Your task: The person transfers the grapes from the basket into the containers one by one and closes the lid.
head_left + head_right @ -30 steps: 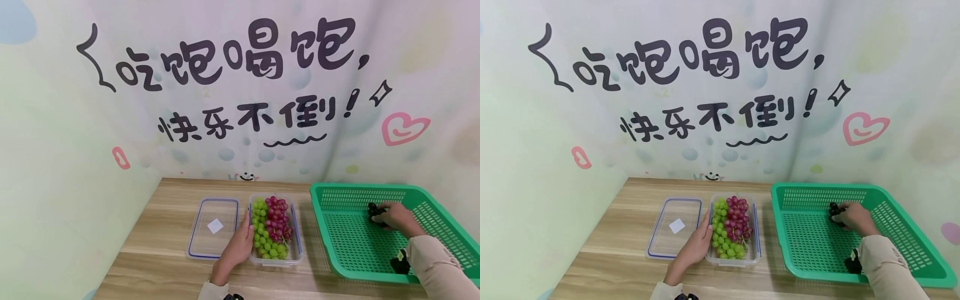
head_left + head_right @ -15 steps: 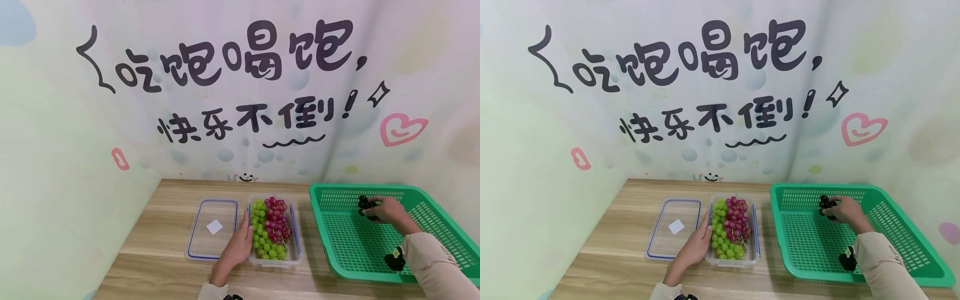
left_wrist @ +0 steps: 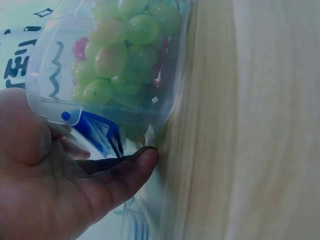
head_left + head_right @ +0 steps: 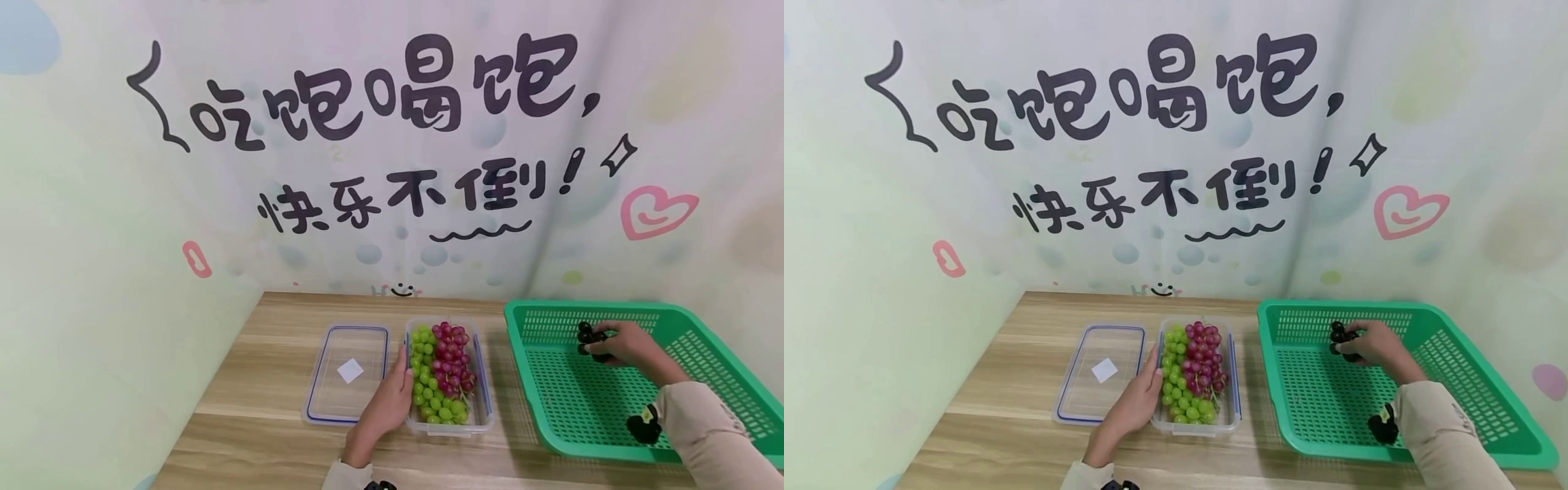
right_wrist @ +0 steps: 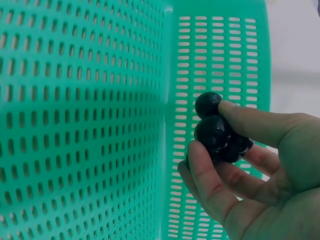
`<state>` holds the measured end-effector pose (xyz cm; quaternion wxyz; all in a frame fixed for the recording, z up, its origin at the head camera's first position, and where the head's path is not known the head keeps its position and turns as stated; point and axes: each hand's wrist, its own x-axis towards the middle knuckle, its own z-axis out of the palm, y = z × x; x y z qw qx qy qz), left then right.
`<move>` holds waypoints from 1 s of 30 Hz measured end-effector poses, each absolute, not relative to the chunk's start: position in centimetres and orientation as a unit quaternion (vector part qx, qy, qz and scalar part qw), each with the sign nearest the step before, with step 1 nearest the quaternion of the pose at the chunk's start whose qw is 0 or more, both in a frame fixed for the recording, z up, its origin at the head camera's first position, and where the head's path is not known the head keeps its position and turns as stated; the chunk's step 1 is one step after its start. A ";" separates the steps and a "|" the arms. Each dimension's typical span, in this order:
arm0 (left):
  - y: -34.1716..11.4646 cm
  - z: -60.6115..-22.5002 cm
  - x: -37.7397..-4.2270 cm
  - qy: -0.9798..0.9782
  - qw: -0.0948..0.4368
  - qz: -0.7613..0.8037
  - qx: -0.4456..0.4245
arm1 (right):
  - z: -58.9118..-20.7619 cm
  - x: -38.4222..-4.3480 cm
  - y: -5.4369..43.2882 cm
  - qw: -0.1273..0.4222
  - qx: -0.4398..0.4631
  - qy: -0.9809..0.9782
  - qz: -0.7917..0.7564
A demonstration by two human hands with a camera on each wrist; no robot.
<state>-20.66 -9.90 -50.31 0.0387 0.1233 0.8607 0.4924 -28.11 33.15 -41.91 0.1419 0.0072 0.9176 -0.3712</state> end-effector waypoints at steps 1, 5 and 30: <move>-9.9 -50.3 -20.6 0.860 0.040 0.493 0.123 | -41.9 -28.1 33.0 0.144 0.006 0.918 -0.370; -9.9 -50.3 -20.6 0.862 0.040 0.490 0.125 | -41.6 -28.2 32.5 0.151 -0.003 0.919 -0.363; -9.9 -50.3 -20.7 0.863 0.036 0.487 0.128 | -38.9 -27.9 29.3 0.158 -0.044 0.899 -0.406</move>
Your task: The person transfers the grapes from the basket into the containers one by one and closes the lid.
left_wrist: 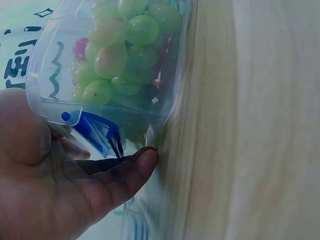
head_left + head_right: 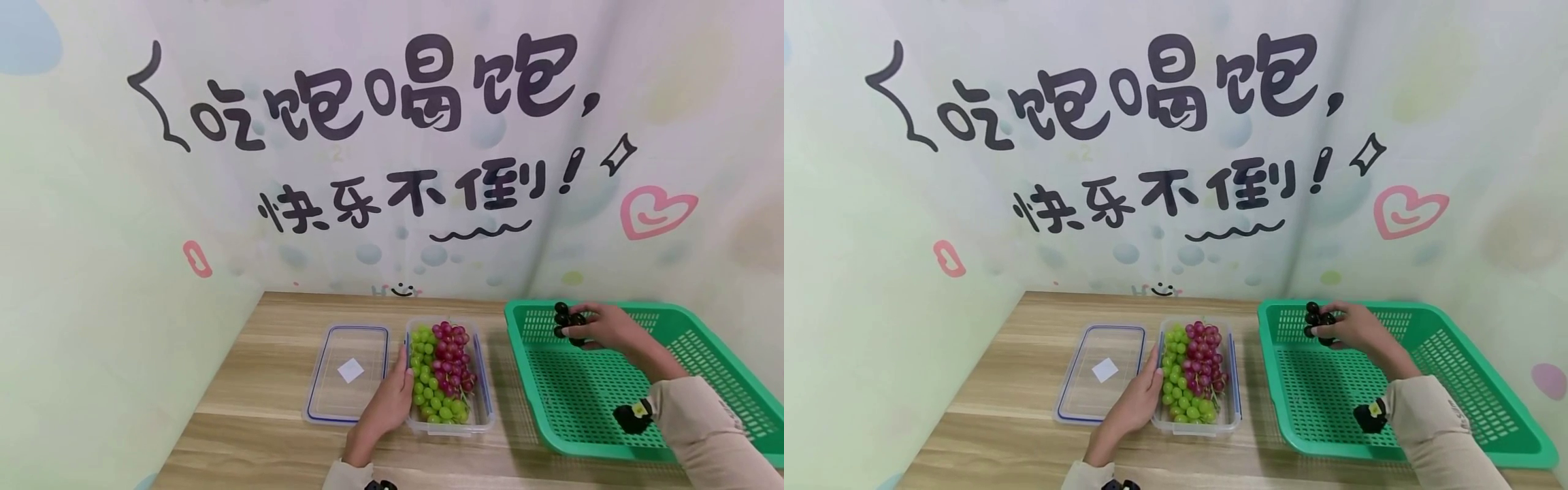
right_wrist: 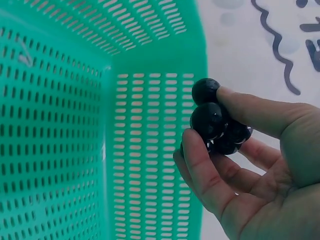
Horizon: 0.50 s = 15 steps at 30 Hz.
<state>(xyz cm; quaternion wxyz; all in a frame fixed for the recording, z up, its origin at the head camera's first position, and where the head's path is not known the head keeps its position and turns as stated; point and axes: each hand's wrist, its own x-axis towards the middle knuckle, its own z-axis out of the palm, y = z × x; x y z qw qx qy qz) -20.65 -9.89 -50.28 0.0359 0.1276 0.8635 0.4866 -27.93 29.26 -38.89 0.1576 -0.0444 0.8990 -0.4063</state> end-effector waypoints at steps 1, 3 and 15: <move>-9.9 -50.3 -20.7 0.863 0.035 0.487 0.128 | -38.8 -27.9 29.1 0.157 -0.045 0.897 -0.410; -9.9 -50.3 -20.7 0.863 0.036 0.487 0.127 | -38.6 -27.9 28.6 0.154 -0.049 0.897 -0.412; -9.9 -50.3 -20.7 0.864 0.033 0.486 0.128 | -37.5 -27.7 26.0 0.145 -0.055 0.897 -0.414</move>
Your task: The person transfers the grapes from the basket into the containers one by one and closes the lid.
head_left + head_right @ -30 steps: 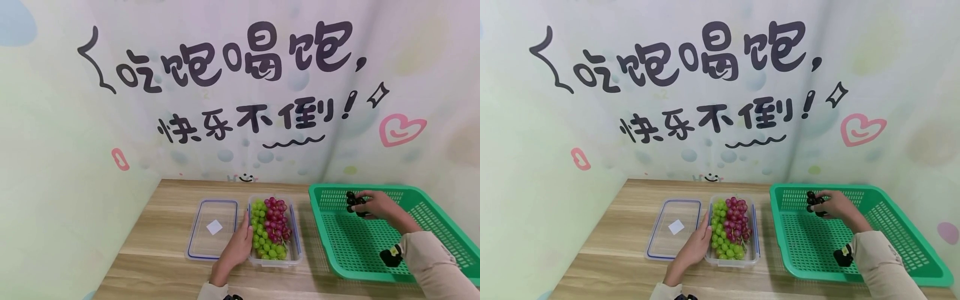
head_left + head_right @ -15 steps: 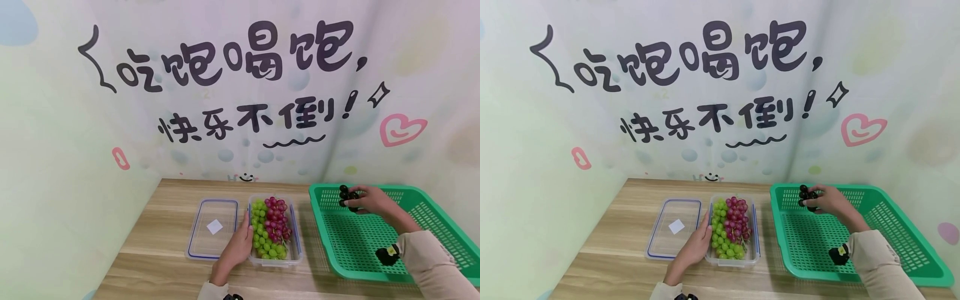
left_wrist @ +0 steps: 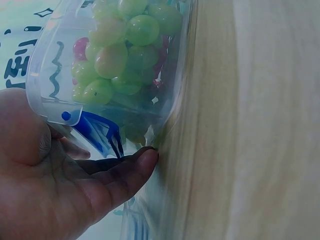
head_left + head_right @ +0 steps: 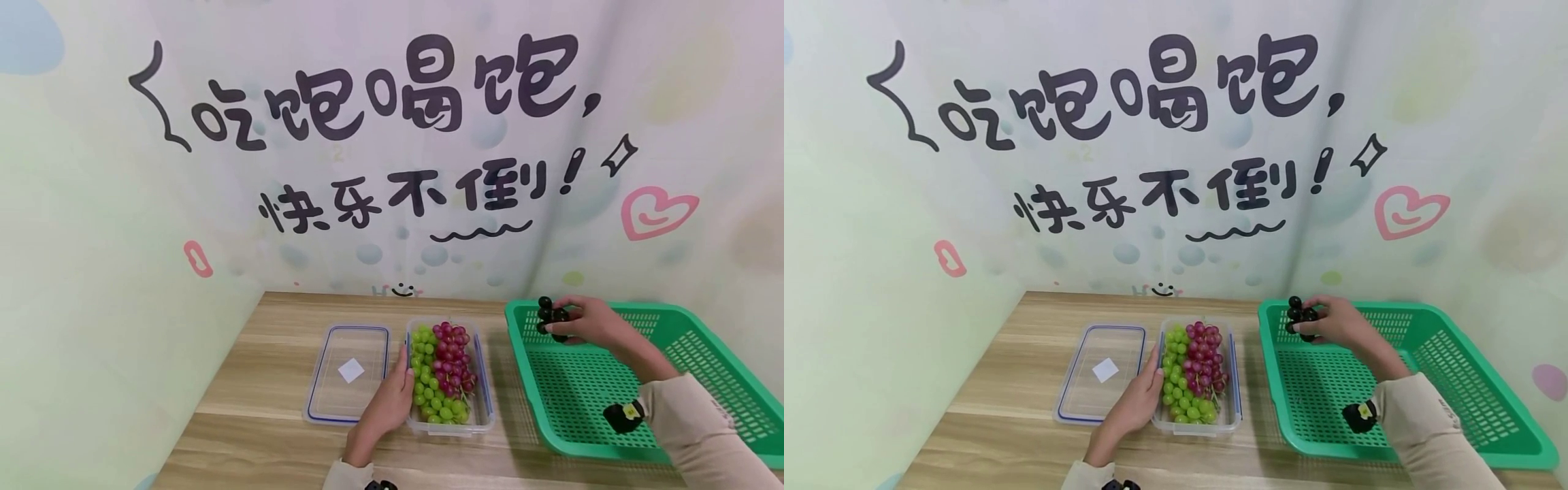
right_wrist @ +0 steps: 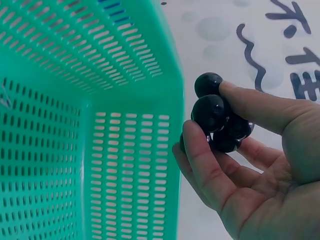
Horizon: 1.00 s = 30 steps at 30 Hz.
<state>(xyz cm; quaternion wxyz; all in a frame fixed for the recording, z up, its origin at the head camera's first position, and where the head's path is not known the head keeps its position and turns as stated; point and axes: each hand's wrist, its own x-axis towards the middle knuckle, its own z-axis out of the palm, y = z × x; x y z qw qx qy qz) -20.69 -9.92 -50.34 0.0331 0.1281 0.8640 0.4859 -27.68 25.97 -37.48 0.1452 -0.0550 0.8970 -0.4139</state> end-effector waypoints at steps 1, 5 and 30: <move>-9.9 -50.3 -20.7 0.864 0.033 0.486 0.128 | -37.4 -27.7 25.7 0.145 -0.056 0.897 -0.413; -9.9 -50.3 -20.7 0.864 0.033 0.486 0.129 | -37.2 -27.5 24.9 0.147 -0.061 0.896 -0.415; -9.9 -50.2 -20.7 0.863 0.033 0.487 0.129 | -36.6 -25.5 19.8 0.137 -0.110 0.900 -0.400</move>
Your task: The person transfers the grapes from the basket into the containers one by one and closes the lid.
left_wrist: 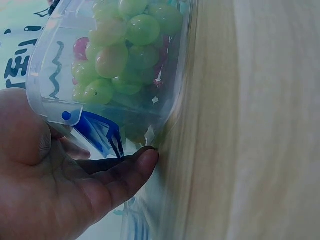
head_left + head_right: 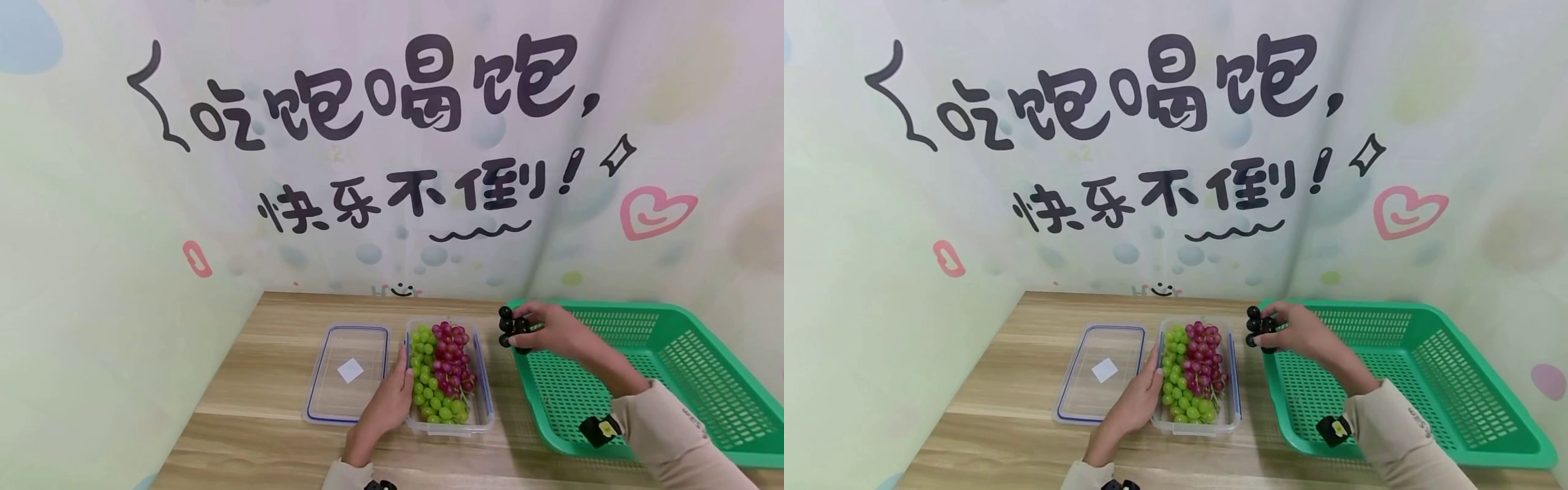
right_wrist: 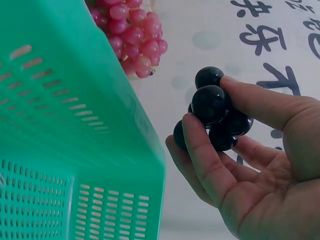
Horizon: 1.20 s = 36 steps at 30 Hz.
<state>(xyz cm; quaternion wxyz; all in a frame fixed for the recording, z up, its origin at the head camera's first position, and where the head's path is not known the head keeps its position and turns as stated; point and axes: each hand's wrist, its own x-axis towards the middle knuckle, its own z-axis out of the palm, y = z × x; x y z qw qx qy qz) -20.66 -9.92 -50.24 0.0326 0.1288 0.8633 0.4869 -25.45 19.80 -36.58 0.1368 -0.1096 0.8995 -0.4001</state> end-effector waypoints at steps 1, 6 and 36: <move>-9.9 -50.2 -20.7 0.864 0.032 0.486 0.129 | -36.6 -25.4 19.7 0.135 -0.113 0.902 -0.394; -9.9 -50.2 -20.7 0.864 0.029 0.486 0.132 | -36.9 -25.1 19.0 0.132 -0.125 0.907 -0.379; -9.9 -49.9 -20.5 0.862 0.028 0.489 0.130 | -38.5 -22.6 15.5 0.149 -0.149 0.901 -0.379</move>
